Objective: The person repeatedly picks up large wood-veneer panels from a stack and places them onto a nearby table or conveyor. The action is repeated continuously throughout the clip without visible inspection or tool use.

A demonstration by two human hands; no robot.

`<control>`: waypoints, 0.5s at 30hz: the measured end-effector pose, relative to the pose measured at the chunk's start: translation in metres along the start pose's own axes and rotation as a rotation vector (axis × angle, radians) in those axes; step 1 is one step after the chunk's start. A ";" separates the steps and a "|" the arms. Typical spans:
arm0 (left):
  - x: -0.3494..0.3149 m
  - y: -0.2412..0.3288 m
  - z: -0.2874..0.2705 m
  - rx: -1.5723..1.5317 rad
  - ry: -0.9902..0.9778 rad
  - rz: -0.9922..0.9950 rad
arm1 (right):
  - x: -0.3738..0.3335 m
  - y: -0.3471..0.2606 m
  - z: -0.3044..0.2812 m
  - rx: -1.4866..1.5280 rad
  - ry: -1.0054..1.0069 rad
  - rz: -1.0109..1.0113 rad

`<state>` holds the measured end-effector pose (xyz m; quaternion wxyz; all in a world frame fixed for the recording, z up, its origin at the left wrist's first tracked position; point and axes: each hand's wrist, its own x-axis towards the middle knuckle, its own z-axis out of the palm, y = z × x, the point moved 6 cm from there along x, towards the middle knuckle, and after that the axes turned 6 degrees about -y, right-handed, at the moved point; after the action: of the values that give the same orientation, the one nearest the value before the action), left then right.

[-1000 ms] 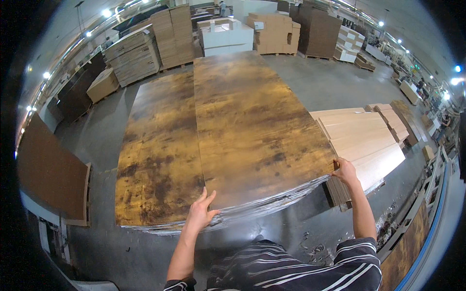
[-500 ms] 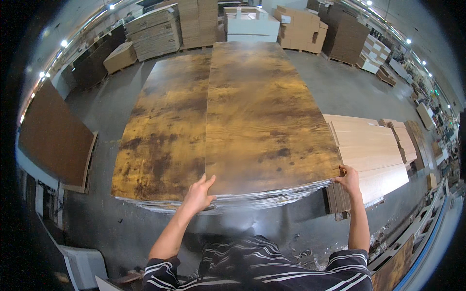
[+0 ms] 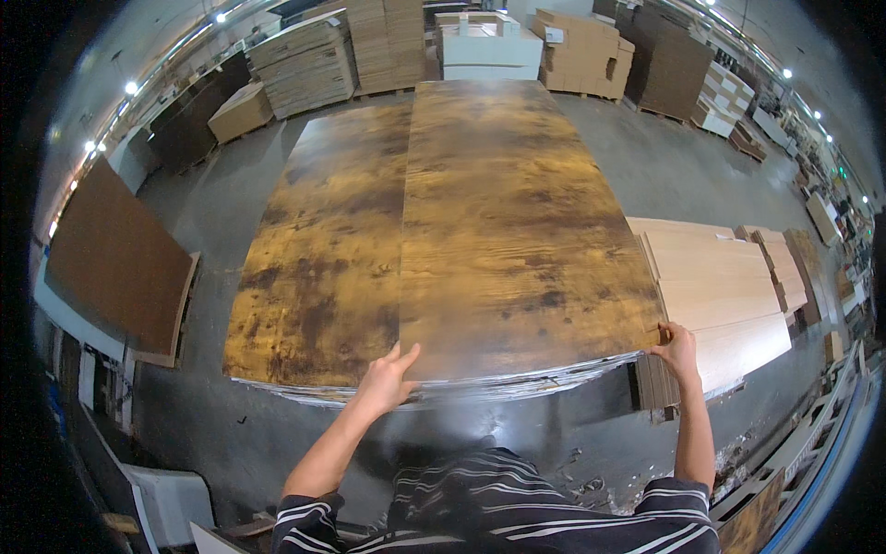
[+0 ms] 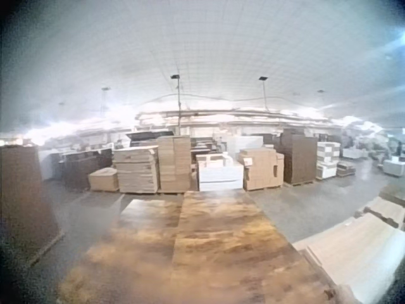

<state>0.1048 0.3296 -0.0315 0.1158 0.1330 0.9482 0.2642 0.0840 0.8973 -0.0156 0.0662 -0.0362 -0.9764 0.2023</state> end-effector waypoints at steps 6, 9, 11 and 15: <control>0.009 -0.002 -0.002 0.018 -0.026 0.039 | 0.010 0.004 -0.004 0.117 -0.084 0.132; 0.011 -0.001 -0.002 0.087 -0.006 0.090 | 0.006 0.003 -0.005 0.135 -0.016 0.081; 0.008 0.002 -0.004 0.117 0.040 0.107 | 0.003 0.009 0.001 0.132 -0.026 0.139; 0.007 0.001 -0.008 -0.012 -0.015 0.039 | 0.012 0.008 0.013 -0.157 -0.114 0.058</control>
<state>0.0962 0.3288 -0.0253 0.1187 0.1526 0.9429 0.2712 0.0709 0.9004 -0.0294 0.0014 -0.0581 -0.9899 0.1290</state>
